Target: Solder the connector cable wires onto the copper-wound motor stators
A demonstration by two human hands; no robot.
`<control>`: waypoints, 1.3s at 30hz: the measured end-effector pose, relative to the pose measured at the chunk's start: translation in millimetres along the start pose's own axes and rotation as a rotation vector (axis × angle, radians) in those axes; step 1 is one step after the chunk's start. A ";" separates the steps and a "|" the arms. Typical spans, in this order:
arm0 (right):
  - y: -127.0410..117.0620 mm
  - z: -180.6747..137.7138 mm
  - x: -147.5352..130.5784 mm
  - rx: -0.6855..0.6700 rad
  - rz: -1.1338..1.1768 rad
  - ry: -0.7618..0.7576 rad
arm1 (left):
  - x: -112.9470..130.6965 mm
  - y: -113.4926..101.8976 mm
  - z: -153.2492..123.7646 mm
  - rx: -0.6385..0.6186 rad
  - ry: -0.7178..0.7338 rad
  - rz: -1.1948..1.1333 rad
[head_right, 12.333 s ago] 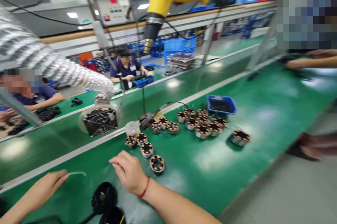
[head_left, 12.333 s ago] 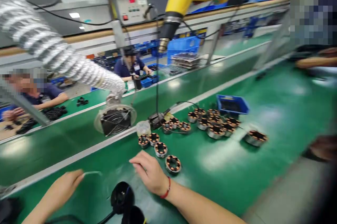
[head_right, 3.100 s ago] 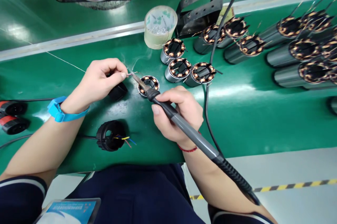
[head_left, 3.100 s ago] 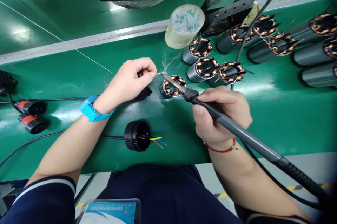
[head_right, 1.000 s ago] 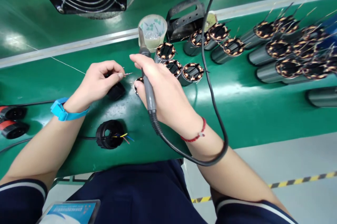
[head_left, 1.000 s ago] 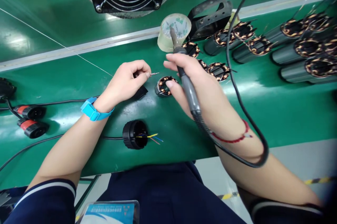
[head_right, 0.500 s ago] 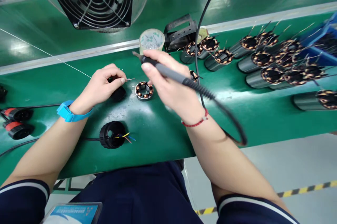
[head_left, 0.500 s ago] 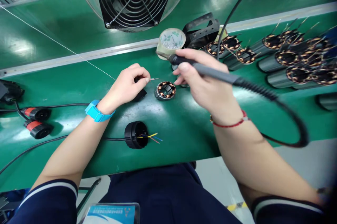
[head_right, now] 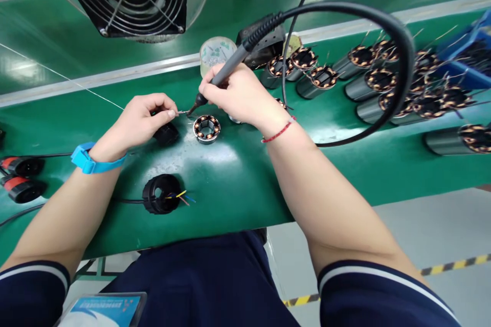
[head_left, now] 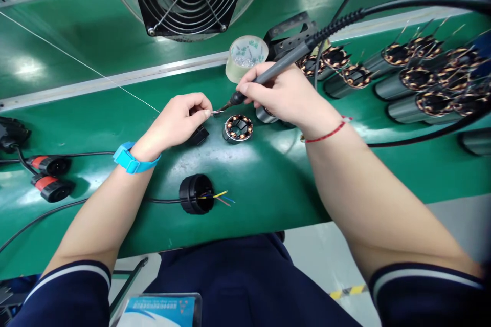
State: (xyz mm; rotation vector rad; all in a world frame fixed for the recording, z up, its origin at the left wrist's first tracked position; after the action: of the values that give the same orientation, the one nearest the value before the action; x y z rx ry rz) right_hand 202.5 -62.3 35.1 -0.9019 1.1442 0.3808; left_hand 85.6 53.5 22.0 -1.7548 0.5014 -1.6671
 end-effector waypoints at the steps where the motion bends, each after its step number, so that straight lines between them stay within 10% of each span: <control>1: 0.4 -0.4 -0.2 -0.014 -0.017 -0.017 | -0.4 0.1 0.3 0.002 0.003 -0.001; 28: 4.9 -6.2 -9.7 -0.066 -0.168 -0.092 | 2.3 0.1 -1.0 0.007 0.033 0.030; 35: -25.6 -19.5 -26.8 0.213 -0.097 -0.187 | 10.6 -2.9 -4.7 0.013 0.019 0.084; 39: -24.1 -49.0 -32.0 0.273 0.040 -0.202 | -0.8 11.7 -6.4 -0.183 -0.116 -0.263</control>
State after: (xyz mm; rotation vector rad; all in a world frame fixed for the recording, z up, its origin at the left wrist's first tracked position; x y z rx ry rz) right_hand 175.8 -109.4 67.9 -0.5886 1.0001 0.3301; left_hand 81.1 44.4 13.2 -2.1138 0.3938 -1.7270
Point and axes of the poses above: each hand's wrist, its own z-axis towards the middle knuckle, its own y-axis out of the palm, x = y × z, the point moved 8 cm from there along z, towards the middle knuckle, and after that the axes turned 3 degrees about z, right-handed, at the moved point
